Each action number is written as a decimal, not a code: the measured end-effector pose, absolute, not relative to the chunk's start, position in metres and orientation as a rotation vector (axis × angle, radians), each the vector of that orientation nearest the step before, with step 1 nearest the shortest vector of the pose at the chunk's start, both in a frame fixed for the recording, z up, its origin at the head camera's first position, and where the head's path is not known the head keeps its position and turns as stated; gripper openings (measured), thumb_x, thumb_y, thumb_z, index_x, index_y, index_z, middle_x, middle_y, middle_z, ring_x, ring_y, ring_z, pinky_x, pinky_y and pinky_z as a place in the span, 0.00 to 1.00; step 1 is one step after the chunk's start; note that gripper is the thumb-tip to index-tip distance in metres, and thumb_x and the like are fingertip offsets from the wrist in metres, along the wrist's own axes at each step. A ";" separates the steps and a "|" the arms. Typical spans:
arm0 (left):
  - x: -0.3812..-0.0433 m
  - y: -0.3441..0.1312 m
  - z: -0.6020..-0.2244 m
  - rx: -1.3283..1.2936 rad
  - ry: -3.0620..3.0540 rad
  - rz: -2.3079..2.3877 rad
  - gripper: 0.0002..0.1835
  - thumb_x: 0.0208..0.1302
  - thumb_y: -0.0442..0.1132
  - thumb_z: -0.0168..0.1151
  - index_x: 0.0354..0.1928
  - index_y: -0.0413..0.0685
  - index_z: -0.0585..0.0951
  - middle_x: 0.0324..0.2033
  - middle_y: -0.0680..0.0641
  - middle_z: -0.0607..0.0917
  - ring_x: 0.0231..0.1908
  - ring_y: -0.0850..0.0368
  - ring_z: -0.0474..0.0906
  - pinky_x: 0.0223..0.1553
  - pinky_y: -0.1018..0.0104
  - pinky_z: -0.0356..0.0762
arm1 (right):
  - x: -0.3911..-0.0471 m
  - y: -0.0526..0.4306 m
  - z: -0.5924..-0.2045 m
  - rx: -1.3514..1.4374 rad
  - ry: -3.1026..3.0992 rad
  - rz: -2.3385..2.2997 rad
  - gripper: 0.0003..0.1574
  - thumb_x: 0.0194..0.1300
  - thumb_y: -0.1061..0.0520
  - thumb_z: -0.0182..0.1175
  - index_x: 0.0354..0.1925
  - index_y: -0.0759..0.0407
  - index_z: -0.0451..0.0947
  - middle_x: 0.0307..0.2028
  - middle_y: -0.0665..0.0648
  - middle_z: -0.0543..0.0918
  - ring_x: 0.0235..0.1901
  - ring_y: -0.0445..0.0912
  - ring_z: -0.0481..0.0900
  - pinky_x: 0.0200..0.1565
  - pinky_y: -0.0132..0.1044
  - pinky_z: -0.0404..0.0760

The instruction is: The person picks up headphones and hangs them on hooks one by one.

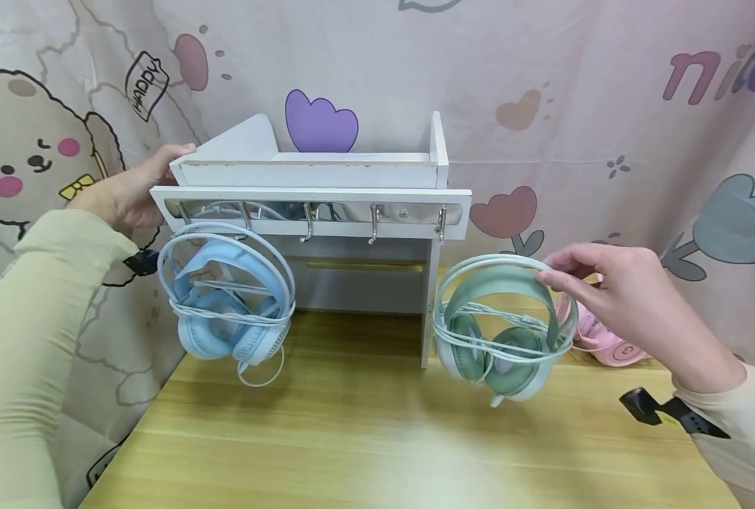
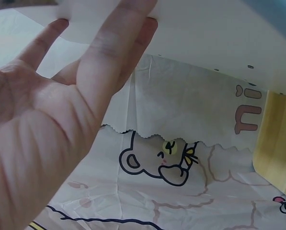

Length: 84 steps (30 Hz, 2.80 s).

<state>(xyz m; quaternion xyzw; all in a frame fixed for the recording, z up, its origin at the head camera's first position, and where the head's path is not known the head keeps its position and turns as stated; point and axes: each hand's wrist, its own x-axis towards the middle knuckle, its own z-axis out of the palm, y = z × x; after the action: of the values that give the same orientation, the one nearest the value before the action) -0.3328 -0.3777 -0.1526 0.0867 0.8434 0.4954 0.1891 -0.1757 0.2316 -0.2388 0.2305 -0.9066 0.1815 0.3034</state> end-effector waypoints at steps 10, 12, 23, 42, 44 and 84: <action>-0.331 -0.377 -0.153 0.256 2.392 1.369 0.40 0.68 0.75 0.27 0.72 0.60 0.55 0.58 0.47 0.64 0.54 0.55 0.69 0.50 0.57 0.81 | -0.160 0.203 -0.229 0.731 -2.390 0.587 0.14 0.55 0.59 0.76 0.34 0.41 0.84 0.26 0.35 0.82 0.26 0.28 0.78 0.34 0.17 0.78; -0.331 -0.377 -0.153 0.257 2.396 1.367 0.41 0.67 0.75 0.27 0.73 0.59 0.55 0.58 0.47 0.63 0.54 0.55 0.69 0.51 0.57 0.81 | -0.158 0.196 -0.227 0.761 -2.386 0.598 0.13 0.56 0.59 0.75 0.34 0.41 0.84 0.26 0.35 0.82 0.26 0.29 0.78 0.35 0.17 0.78; -0.333 -0.376 -0.153 0.210 2.390 1.387 0.43 0.67 0.76 0.29 0.74 0.58 0.52 0.58 0.49 0.66 0.53 0.57 0.71 0.50 0.57 0.82 | -0.156 0.153 -0.214 0.863 -2.376 0.667 0.07 0.62 0.54 0.71 0.37 0.41 0.85 0.26 0.35 0.82 0.28 0.30 0.79 0.37 0.21 0.79; -0.333 -0.375 -0.153 0.220 2.380 1.386 0.41 0.67 0.76 0.28 0.72 0.59 0.56 0.56 0.48 0.68 0.52 0.56 0.73 0.50 0.56 0.82 | -0.178 0.096 -0.202 0.988 -2.379 0.775 0.04 0.63 0.51 0.70 0.37 0.47 0.85 0.28 0.41 0.85 0.29 0.31 0.79 0.38 0.27 0.81; -0.333 -0.376 -0.153 0.219 2.379 1.391 0.41 0.67 0.76 0.28 0.72 0.59 0.56 0.56 0.48 0.68 0.52 0.56 0.72 0.50 0.56 0.82 | -0.180 0.091 -0.202 0.996 -2.376 0.781 0.04 0.63 0.50 0.70 0.36 0.47 0.85 0.28 0.41 0.84 0.29 0.32 0.79 0.38 0.28 0.81; -0.332 -0.377 -0.153 0.240 2.371 1.394 0.40 0.67 0.76 0.27 0.71 0.59 0.55 0.57 0.49 0.65 0.53 0.57 0.70 0.50 0.57 0.81 | -0.202 0.058 -0.177 0.963 -2.422 0.692 0.09 0.68 0.47 0.66 0.33 0.48 0.84 0.22 0.44 0.81 0.21 0.37 0.74 0.29 0.33 0.73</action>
<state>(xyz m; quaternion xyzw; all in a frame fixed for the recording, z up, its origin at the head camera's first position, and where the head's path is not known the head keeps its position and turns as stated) -0.3321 -0.3769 -0.1530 0.0854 0.8433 0.4958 0.1890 -0.2019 0.0581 -0.1774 0.3482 -0.8761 0.2502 0.2206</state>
